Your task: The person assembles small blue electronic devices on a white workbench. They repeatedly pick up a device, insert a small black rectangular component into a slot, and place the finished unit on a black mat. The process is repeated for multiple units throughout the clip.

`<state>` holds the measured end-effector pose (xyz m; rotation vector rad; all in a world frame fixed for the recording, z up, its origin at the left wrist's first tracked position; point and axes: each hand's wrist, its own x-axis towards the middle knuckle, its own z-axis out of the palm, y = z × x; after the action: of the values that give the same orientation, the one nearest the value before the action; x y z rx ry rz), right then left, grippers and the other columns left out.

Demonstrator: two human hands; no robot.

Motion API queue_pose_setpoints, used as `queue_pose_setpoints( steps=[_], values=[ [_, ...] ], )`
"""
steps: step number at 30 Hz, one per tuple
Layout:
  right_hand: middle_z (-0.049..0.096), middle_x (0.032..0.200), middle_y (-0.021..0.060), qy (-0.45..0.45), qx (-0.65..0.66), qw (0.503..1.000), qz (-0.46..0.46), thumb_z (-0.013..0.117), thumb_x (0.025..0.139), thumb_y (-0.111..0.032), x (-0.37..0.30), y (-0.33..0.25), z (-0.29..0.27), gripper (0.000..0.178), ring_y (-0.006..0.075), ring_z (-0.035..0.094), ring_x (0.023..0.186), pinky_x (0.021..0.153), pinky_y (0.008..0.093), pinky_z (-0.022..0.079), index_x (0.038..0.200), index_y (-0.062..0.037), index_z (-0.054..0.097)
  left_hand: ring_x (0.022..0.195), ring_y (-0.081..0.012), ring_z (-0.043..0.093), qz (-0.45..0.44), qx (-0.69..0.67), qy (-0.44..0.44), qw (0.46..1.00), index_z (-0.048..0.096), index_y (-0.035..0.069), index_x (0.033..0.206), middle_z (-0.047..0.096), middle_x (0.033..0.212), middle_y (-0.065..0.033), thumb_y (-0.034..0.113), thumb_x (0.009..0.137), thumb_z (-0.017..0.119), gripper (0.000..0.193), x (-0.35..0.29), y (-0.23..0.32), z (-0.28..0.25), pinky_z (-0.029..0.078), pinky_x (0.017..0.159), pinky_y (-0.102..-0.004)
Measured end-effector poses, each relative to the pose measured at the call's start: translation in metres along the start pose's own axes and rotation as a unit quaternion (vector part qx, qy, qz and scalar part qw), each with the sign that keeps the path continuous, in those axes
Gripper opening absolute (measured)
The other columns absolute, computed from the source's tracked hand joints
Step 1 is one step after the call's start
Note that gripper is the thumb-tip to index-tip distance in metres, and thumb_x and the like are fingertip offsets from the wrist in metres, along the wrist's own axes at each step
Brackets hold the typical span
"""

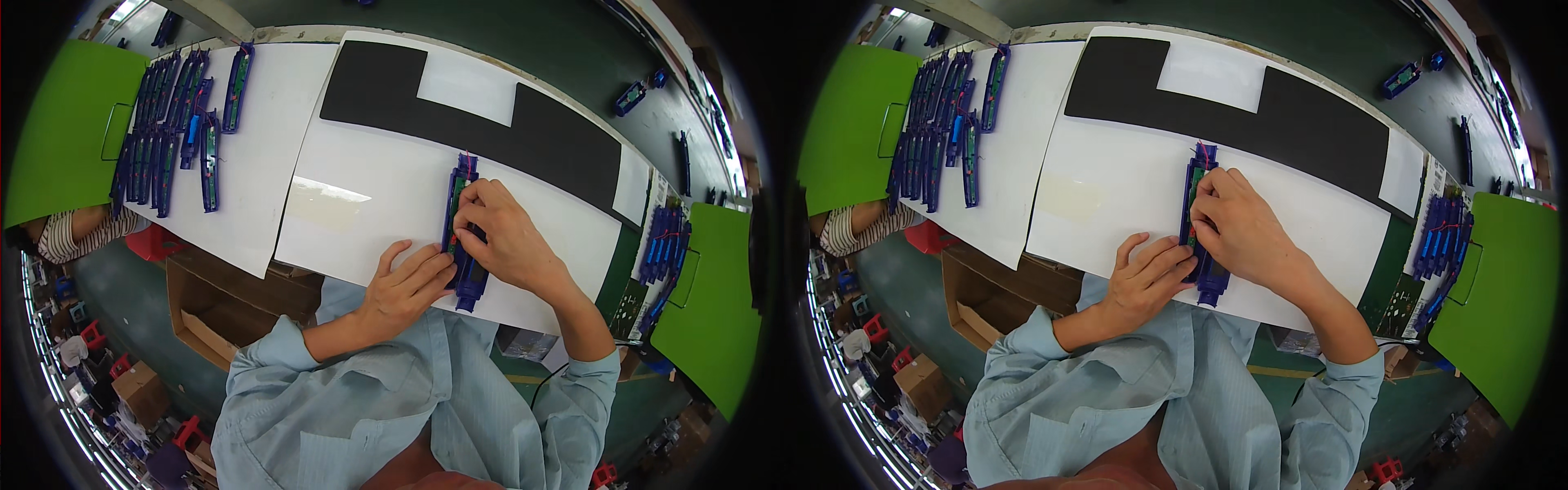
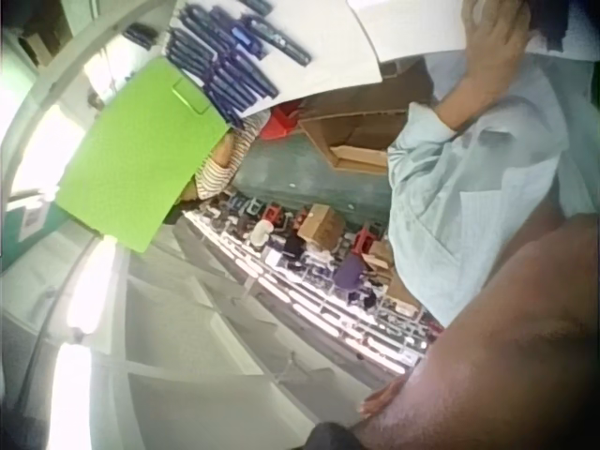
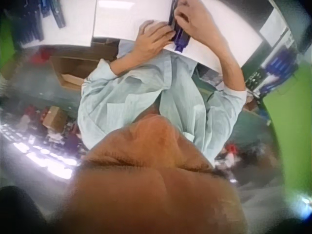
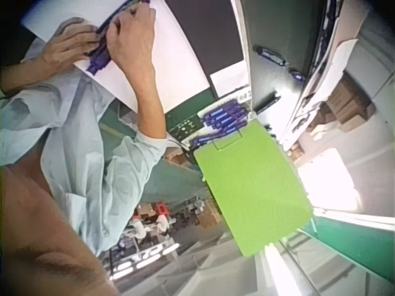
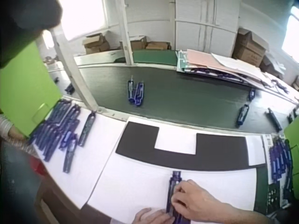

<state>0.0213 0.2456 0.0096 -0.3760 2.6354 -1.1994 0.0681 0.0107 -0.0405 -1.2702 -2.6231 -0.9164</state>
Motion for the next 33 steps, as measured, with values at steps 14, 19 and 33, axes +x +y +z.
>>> queue_pose_setpoints(
  steps=[14, 19, 33],
  values=[
    [0.059, 0.106, 0.0122, -0.042, -0.018, 0.999, 0.024, 0.072, 0.088, -0.006, 0.01, -0.003, -0.005, 0.009, 0.0302, 0.058, 0.104, 0.092, 0.041, 0.051, 0.086, 0.0023, 0.071, 0.133, -0.0213, 0.062, 0.003, -0.004, 0.005, 1.0, 0.079, 0.01, 0.118, 0.071, 0.131, -0.0021, 0.027, 0.085, 0.085, 0.038, -0.001, -0.004, 0.002, 0.039, 0.117, -0.0498],
    [0.058, 0.107, 0.0112, -0.031, 0.003, 0.999, 0.007, 0.073, 0.088, -0.003, 0.005, -0.003, -0.002, 0.006, 0.0299, 0.057, 0.104, 0.091, 0.0407, 0.051, 0.087, 0.0019, 0.071, 0.133, -0.0207, 0.063, 0.001, 0.022, 0.01, 1.0, 0.081, 0.012, 0.116, 0.072, 0.129, 0.0007, 0.029, 0.084, 0.084, 0.036, 0.0, -0.003, 0.002, 0.036, 0.119, -0.0515],
    [0.057, 0.107, 0.0116, -0.014, 0.016, 0.997, -0.073, 0.075, 0.086, 0.002, -0.002, 0.003, 0.008, 0.006, 0.0317, 0.057, 0.102, 0.09, 0.0405, 0.052, 0.088, 0.0016, 0.069, 0.128, -0.0196, 0.061, 0.012, 0.032, 0.018, 0.999, 0.08, 0.017, 0.115, 0.067, 0.137, 0.0016, 0.033, 0.081, 0.085, 0.038, -0.005, -0.006, 0.007, 0.033, 0.122, -0.0579]
  ],
)
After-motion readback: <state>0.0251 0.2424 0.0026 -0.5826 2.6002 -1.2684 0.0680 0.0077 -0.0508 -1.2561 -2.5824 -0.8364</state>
